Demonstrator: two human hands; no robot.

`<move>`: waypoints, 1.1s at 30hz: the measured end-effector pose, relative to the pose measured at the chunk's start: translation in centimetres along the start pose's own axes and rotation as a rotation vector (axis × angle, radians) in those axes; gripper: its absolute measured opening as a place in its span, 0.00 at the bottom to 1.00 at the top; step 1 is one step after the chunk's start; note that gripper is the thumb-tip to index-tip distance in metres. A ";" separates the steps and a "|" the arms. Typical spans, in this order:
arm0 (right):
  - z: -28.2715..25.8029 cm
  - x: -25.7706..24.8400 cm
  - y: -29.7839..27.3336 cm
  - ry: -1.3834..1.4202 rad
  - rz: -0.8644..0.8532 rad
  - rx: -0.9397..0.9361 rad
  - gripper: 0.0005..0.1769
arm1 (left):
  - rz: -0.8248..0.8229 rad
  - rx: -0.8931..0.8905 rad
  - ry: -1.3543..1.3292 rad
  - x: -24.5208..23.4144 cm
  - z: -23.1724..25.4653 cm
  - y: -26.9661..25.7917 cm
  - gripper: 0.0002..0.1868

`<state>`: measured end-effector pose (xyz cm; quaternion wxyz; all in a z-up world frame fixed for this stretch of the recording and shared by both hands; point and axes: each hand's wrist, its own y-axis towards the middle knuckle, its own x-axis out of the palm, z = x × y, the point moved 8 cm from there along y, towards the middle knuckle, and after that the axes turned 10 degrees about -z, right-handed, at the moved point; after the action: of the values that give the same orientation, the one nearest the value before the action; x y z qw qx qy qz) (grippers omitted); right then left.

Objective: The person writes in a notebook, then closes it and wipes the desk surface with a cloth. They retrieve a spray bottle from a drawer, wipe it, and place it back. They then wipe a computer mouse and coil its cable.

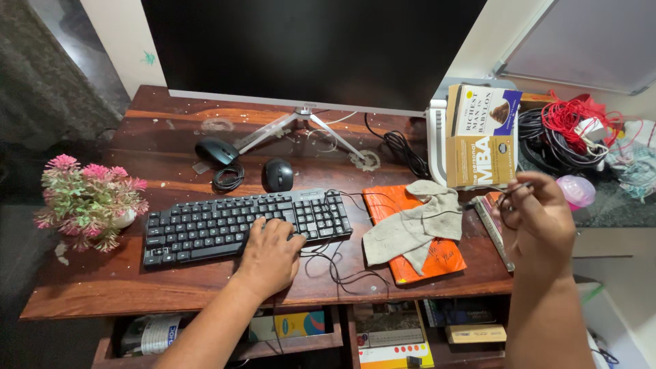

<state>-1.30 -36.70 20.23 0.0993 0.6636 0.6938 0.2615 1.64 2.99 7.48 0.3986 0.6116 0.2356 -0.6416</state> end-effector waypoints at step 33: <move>8.8 -2.6 2.4 -0.375 0.465 0.111 0.15 | 0.211 -0.160 -0.286 -4.2 -4.6 -0.6 0.08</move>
<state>5.28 -37.21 13.44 0.1268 0.8458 0.5060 0.1121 3.63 7.95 10.76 0.5405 0.5018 0.1613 -0.6558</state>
